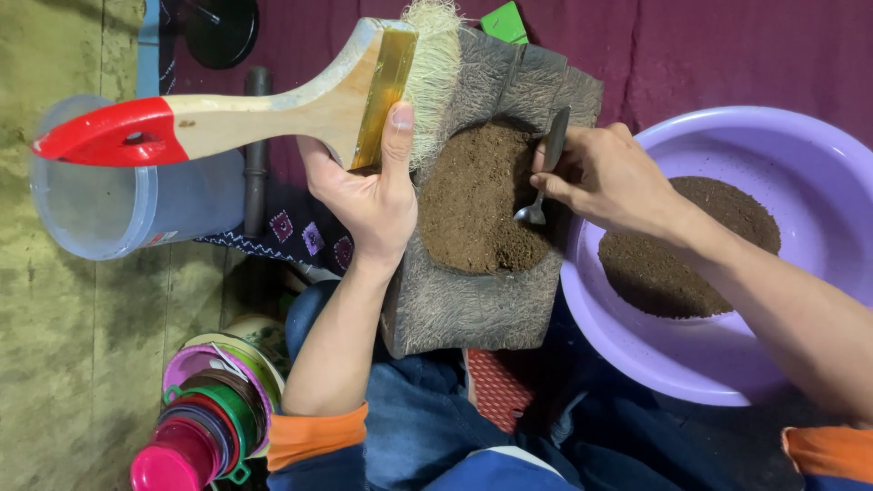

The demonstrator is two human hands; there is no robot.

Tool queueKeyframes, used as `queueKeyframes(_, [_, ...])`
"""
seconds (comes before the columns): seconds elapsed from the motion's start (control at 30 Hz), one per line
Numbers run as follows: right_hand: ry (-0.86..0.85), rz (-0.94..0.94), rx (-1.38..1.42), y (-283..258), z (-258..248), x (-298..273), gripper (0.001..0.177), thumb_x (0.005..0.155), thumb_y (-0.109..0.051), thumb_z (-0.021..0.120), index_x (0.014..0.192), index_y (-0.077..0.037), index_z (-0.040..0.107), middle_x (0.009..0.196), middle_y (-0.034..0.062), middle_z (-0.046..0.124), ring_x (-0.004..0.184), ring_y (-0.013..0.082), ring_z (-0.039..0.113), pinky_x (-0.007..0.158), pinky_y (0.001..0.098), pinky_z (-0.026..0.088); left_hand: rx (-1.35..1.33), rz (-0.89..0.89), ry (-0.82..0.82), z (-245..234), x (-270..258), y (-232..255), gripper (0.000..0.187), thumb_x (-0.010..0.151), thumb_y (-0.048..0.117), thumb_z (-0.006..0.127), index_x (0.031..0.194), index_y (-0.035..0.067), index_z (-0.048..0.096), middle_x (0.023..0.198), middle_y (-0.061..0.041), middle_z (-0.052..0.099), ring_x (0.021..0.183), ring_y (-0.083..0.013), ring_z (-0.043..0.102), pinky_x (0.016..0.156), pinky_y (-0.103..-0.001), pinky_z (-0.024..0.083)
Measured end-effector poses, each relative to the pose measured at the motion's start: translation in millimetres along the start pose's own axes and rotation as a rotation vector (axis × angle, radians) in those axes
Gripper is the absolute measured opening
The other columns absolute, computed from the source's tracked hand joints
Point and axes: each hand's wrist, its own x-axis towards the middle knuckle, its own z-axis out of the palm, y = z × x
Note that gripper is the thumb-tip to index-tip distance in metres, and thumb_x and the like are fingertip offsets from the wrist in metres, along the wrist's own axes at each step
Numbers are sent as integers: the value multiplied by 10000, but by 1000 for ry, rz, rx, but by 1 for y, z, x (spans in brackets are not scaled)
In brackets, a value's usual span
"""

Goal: A person is cleaning out brown powder from a wooden mold using a brush, a spoon, and a small scraper, transferring the material into a purple bowl.

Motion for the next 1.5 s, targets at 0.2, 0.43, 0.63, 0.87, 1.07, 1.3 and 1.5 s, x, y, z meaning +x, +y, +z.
queueKeyframes(0.2, [34, 80, 21, 3, 7, -5, 159, 917, -209, 783, 992, -83, 720, 758, 84, 767, 728, 246, 746, 669, 361, 558, -1, 3, 11, 1, 0, 0, 511, 939, 74, 847, 1359, 46, 556, 1191, -66, 633, 1213, -94, 583, 1076, -381, 493])
queueKeyframes(0.43, [21, 145, 163, -14, 9, -10, 107, 910, -144, 745, 987, -75, 715, 740, 87, 772, 709, 211, 740, 683, 294, 547, -17, -13, 12, -1, 3, 9, 516, 942, 59, 840, 1370, 45, 553, 1193, -67, 642, 1202, -102, 597, 1075, -386, 499])
queueKeyframes(0.63, [45, 126, 297, -25, -2, -12, 74, 925, -92, 741, 977, -61, 699, 733, 99, 761, 720, 171, 719, 709, 267, 545, 27, -38, -147, -5, 7, 16, 382, 1017, 159, 712, 1267, -3, 473, 1113, -136, 662, 933, -224, 718, 863, -300, 600])
queueKeyframes(0.87, [152, 71, 364, -23, -29, -27, 81, 943, 5, 727, 1008, 13, 680, 780, 130, 695, 665, 177, 665, 577, 249, 521, 21, -12, -75, -6, 7, 17, 422, 984, 112, 770, 1301, 18, 508, 1146, -107, 632, 1070, -166, 644, 967, -345, 543])
queueKeyframes(1.07, [220, 67, 382, -8, -62, -72, 103, 963, -20, 694, 1053, -30, 645, 779, 79, 662, 545, 106, 561, 418, 208, 418, 83, -2, -154, -9, 12, 29, 367, 1027, 139, 703, 1264, -10, 466, 1132, -140, 621, 949, -230, 670, 886, -315, 572])
queueKeyframes(1.3, [465, 78, -25, -6, -71, -137, 179, 1023, 119, 743, 1157, 140, 626, 937, 210, 672, 652, 204, 568, 559, 269, 454, 88, 7, -167, -12, 9, 26, 383, 1033, 125, 703, 1266, -34, 443, 1160, -167, 602, 977, -249, 674, 891, -322, 578])
queueKeyframes(1.5, [517, -317, -1202, 17, -46, -157, 61, 1097, -148, 739, 1047, -155, 774, 927, -50, 770, 664, 81, 546, 601, 245, 363, 69, 36, -172, -13, 9, 21, 383, 1041, 162, 691, 1263, -25, 441, 1137, -161, 602, 953, -253, 681, 879, -316, 582])
